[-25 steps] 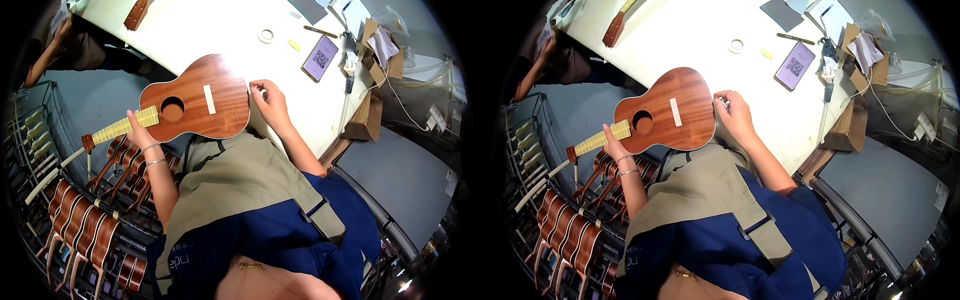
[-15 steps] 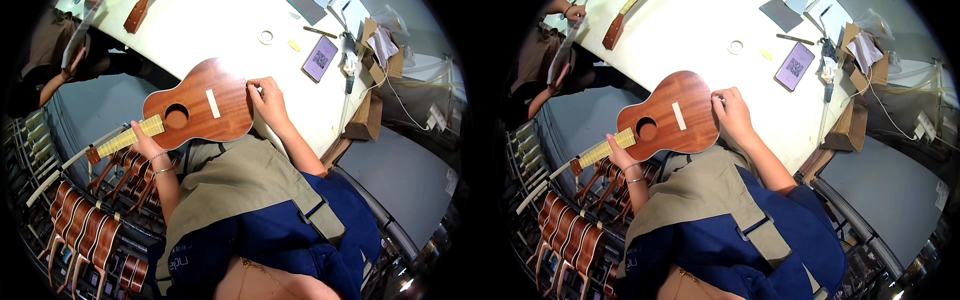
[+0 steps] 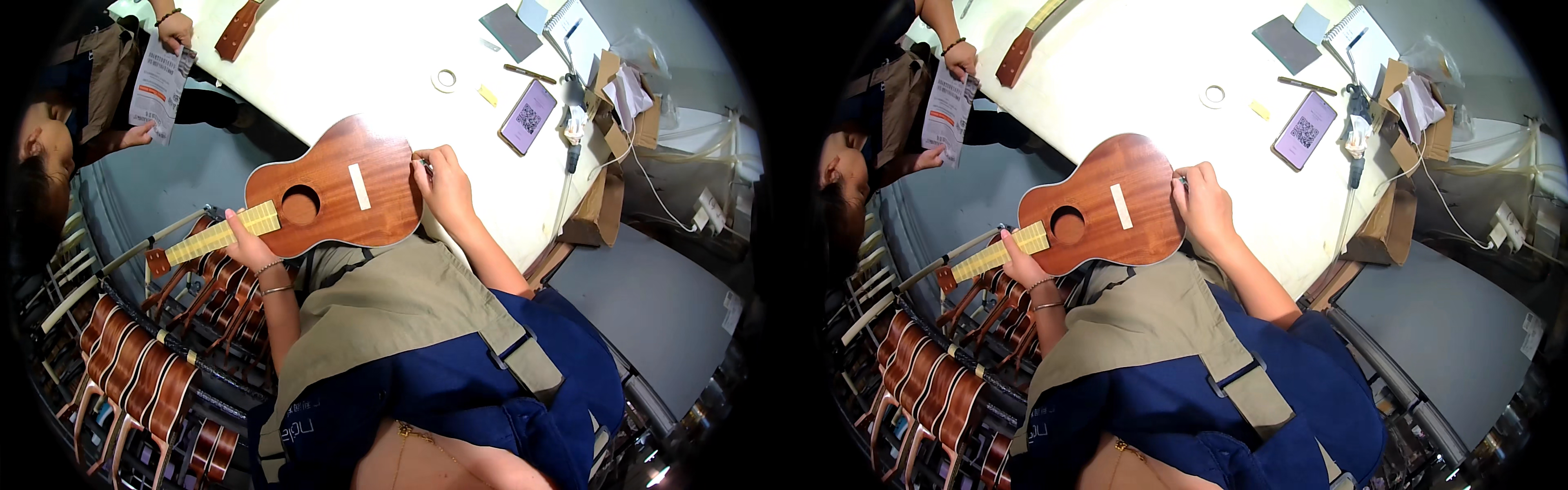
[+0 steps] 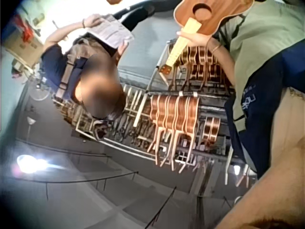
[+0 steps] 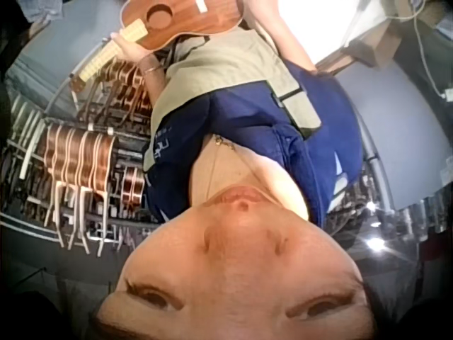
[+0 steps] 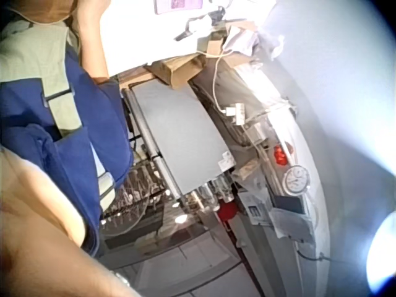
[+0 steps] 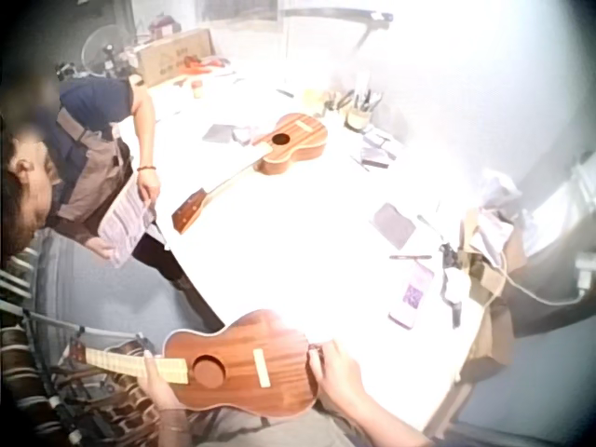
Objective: The person repeatedly picks up unfinished acoustic guitars from a rack, inspects the body and neck, and places them back. The person also uses a small tool to scrape or clean the edges of the guitar body.
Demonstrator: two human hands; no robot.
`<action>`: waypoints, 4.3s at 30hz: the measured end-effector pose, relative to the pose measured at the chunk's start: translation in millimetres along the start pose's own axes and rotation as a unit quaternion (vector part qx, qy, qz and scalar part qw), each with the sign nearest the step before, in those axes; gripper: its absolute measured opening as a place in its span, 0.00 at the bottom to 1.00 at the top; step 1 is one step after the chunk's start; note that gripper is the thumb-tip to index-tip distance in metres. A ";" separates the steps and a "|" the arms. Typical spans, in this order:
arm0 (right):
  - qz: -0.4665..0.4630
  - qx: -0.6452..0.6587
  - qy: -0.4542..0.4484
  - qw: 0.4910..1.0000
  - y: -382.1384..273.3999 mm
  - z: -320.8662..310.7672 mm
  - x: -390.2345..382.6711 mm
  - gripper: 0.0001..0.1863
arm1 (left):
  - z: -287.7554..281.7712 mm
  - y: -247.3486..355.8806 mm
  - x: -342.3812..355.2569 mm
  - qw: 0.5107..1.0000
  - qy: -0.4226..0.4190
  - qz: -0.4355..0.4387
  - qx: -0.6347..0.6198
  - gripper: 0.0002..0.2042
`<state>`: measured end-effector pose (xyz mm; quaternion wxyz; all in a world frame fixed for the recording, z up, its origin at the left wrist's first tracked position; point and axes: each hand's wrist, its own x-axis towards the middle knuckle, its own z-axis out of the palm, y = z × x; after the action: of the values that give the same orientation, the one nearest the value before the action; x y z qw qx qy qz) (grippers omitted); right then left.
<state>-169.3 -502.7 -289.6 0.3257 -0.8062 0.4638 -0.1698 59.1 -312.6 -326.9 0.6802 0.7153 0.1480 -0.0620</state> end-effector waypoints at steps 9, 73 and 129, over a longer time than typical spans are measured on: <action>-0.037 -0.034 0.008 0.999 1.6 3.0 4.9 0.05 | 11.0 18.5 -16.5 1.000 0.006 0.011 0.010 0.18; -0.111 -0.072 -0.086 0.987 2.2 -5.7 48.4 0.05 | 16.5 26.4 26.3 0.992 -0.089 0.046 0.073 0.14; -0.154 -0.092 -0.181 0.967 -15.2 -6.4 104.3 0.06 | 37.3 47.0 31.9 0.980 -0.124 0.067 0.143 0.14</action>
<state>-109.8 -589.1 -277.5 0.2990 -0.9117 0.2807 -0.0257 107.4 -346.9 -293.7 0.5867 0.8000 0.0038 -0.1254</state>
